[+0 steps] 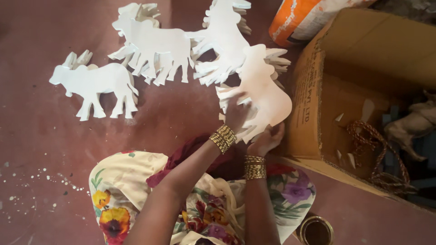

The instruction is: The person sits on the floor and wipes white wooden animal-shaped cutouts one at a time with a maroon cloth, turning each piece to wipe its surfaces, then sets the wiped piece on a pile with the others.

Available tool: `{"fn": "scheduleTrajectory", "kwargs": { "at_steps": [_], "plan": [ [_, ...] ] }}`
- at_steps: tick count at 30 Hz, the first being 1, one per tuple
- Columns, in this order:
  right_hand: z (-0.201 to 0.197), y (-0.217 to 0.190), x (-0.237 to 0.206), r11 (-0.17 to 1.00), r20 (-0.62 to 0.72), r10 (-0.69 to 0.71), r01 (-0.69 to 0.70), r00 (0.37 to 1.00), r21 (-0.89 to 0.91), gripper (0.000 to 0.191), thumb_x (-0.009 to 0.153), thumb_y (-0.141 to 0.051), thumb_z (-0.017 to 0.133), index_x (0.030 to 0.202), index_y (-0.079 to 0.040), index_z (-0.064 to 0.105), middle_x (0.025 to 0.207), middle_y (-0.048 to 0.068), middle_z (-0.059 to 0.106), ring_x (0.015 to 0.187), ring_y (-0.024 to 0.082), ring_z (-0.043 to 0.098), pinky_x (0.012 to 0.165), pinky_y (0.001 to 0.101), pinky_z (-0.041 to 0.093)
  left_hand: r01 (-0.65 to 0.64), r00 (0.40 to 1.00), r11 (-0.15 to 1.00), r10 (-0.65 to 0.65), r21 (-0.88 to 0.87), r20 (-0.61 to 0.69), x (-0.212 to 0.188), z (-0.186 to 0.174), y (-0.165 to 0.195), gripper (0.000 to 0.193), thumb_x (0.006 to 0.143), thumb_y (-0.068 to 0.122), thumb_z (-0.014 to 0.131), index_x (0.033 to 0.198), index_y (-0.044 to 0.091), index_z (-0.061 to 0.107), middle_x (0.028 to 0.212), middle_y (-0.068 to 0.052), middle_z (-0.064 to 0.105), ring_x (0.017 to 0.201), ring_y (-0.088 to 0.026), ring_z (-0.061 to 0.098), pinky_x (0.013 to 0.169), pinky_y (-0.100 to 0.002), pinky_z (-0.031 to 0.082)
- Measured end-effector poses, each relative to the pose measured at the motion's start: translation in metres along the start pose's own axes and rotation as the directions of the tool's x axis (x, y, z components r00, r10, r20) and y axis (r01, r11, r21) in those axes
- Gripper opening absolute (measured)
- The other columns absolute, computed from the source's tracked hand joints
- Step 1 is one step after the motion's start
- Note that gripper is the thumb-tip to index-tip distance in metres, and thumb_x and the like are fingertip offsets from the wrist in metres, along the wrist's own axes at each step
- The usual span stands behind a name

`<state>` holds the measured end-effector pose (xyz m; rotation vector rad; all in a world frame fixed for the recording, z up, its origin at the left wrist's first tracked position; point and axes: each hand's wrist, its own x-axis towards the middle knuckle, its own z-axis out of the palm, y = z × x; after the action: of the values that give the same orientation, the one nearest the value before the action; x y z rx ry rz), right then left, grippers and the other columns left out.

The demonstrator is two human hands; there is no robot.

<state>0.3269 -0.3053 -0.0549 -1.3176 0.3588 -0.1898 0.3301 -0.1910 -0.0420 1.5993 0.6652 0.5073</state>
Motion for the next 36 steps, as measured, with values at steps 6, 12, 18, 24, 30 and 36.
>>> {"fn": "scheduleTrajectory", "kwargs": {
  "at_steps": [6, 12, 18, 24, 30, 36],
  "plan": [
    [-0.004, 0.008, 0.000, 0.985, 0.019, 0.171, -0.171, 0.985, -0.003, 0.063, 0.094, 0.007, 0.056, 0.151, -0.002, 0.033, 0.143, 0.012, 0.051, 0.122, 0.024, 0.057, 0.102, 0.0363, 0.049, 0.130, 0.965, 0.982, -0.094, 0.137, -0.245, 0.002, -0.022, -0.019, 0.058, 0.080, 0.026, 0.078, 0.128, -0.003, 0.063, 0.132, -0.028, 0.066, 0.122, -0.037, 0.064, 0.104, -0.042, 0.051],
    [0.000, 0.011, -0.006, 0.954, 0.178, 0.287, -0.298, 0.941, 0.037, 0.069, 0.089, 0.006, 0.056, 0.154, -0.001, 0.035, 0.148, 0.017, 0.052, 0.126, 0.029, 0.057, 0.105, 0.0414, 0.049, 0.210, 0.977, 0.965, -0.215, 0.158, 0.013, 0.002, -0.028, -0.007, 0.073, 0.084, 0.030, 0.080, 0.145, 0.001, 0.052, 0.141, -0.027, 0.055, 0.128, -0.037, 0.056, 0.105, -0.041, 0.045],
    [-0.003, 0.019, -0.013, 0.991, 0.251, 0.122, -0.133, 0.960, 0.029, 0.085, 0.086, 0.005, 0.061, 0.160, -0.002, 0.019, 0.160, 0.017, 0.037, 0.139, 0.030, 0.046, 0.116, 0.0431, 0.039, 0.372, 0.912, 0.918, -0.336, -0.134, 0.233, -0.002, -0.060, -0.007, 0.078, 0.087, 0.032, 0.073, 0.153, 0.006, 0.040, 0.136, -0.024, 0.063, 0.122, -0.030, 0.063, 0.097, -0.039, 0.051],
    [-0.036, 0.020, -0.105, 0.825, 0.524, -0.156, 0.402, 0.838, -0.397, 0.092, 0.094, -0.016, 0.070, 0.162, 0.001, 0.010, 0.165, 0.030, 0.014, 0.153, 0.040, 0.021, 0.123, 0.0501, 0.022, 0.152, 0.988, 0.988, -0.151, -0.024, 0.014, -0.049, -0.120, -0.039, 0.059, 0.093, 0.030, 0.075, 0.137, -0.005, 0.056, 0.131, -0.024, 0.064, 0.119, -0.032, 0.062, 0.096, -0.042, 0.051],
    [-0.062, 0.008, -0.219, 0.406, 0.923, 0.356, 0.865, 0.146, -0.294, 0.058, 0.085, -0.036, 0.074, 0.137, -0.016, 0.059, 0.146, 0.018, 0.043, 0.141, 0.034, 0.036, 0.116, 0.0597, 0.015, 0.084, 0.829, 0.987, 0.007, 0.137, -0.559, -0.047, -0.252, -0.063, 0.041, 0.089, 0.019, 0.072, 0.125, 0.002, 0.064, 0.116, -0.016, 0.070, 0.102, -0.027, 0.070, 0.093, -0.039, 0.057],
    [-0.044, 0.023, -0.225, 0.375, 0.981, 0.163, 0.914, 0.102, -0.157, 0.043, 0.089, -0.033, 0.070, 0.127, -0.015, 0.066, 0.137, 0.015, 0.055, 0.131, 0.033, 0.050, 0.110, 0.0546, 0.032, 0.246, 0.553, 0.871, 0.235, 0.426, -0.800, -0.038, -0.356, -0.084, 0.062, 0.085, 0.017, 0.076, 0.139, 0.000, 0.053, 0.145, -0.024, 0.052, 0.136, -0.038, 0.050, 0.117, -0.049, 0.041]
  ]
}}
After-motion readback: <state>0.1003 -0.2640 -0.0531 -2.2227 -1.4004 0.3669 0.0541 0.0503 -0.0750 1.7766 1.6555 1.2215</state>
